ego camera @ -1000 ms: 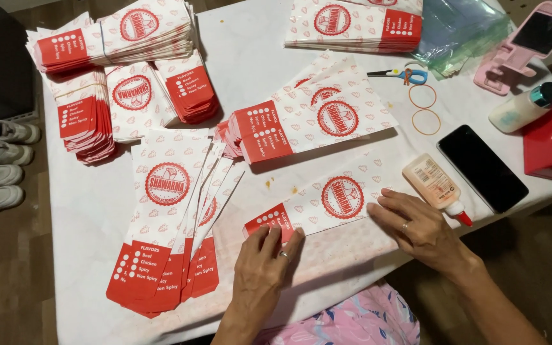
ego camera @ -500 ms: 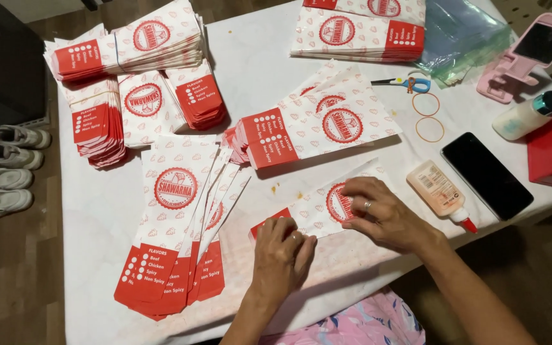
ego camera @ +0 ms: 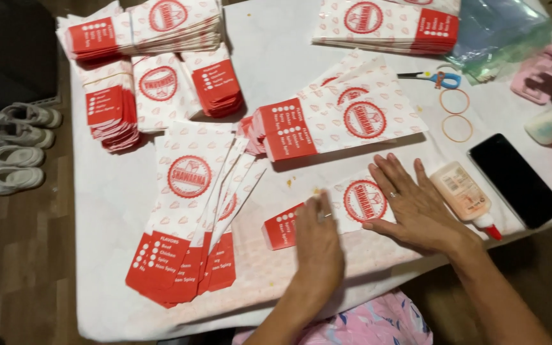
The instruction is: The person assembles paper sleeves by applying glue to the edges and folding them by hand. They handle stacks of paper sleeves, a bottle of glue, and rubber bands while working at a table.
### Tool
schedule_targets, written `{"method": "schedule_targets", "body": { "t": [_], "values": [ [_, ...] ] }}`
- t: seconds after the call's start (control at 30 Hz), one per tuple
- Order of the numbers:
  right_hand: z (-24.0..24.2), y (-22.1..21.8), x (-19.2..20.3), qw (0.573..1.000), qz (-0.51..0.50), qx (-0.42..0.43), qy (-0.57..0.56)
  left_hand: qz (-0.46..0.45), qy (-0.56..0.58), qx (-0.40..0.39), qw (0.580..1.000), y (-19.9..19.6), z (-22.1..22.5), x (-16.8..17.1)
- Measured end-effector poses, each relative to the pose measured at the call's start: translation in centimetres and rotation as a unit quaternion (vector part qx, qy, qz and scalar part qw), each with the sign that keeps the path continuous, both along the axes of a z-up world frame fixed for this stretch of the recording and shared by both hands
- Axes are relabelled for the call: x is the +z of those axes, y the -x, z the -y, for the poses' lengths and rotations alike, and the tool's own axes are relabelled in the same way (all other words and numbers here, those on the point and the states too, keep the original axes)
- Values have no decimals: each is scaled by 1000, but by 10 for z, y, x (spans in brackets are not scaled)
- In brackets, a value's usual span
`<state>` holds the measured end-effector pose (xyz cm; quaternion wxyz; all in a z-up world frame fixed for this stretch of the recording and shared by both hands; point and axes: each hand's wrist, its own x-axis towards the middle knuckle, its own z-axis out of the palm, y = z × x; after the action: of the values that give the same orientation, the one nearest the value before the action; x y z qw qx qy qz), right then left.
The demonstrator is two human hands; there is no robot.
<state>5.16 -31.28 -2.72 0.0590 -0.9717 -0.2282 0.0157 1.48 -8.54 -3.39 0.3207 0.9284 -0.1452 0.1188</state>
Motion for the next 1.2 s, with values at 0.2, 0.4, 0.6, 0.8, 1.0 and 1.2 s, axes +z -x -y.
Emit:
{"method": "schedule_targets", "body": {
  "t": [0.2, 0.4, 0.6, 0.8, 1.0, 1.2],
  "values": [
    [-2, 1, 2, 1000, -8, -8, 14, 9, -50, 50, 997, 6, -10, -13],
    [0, -2, 2, 1000, -11, -21, 12, -27, -122, 97, 987, 33, -78, -26],
    [-38, 9, 25, 999, -2, -38, -11, 16, -128, 95, 987, 27, -71, 22],
    [-60, 18, 15, 995, 39, 77, -41, 43, -26, -40, 998, 11, -55, 21],
    [6, -9, 2, 989, 82, -92, 84, 3, -45, -37, 998, 4, -60, 23],
    [-44, 47, 3, 998, 60, -14, 13, -58, -52, -47, 996, -14, -62, 26]
  ]
}}
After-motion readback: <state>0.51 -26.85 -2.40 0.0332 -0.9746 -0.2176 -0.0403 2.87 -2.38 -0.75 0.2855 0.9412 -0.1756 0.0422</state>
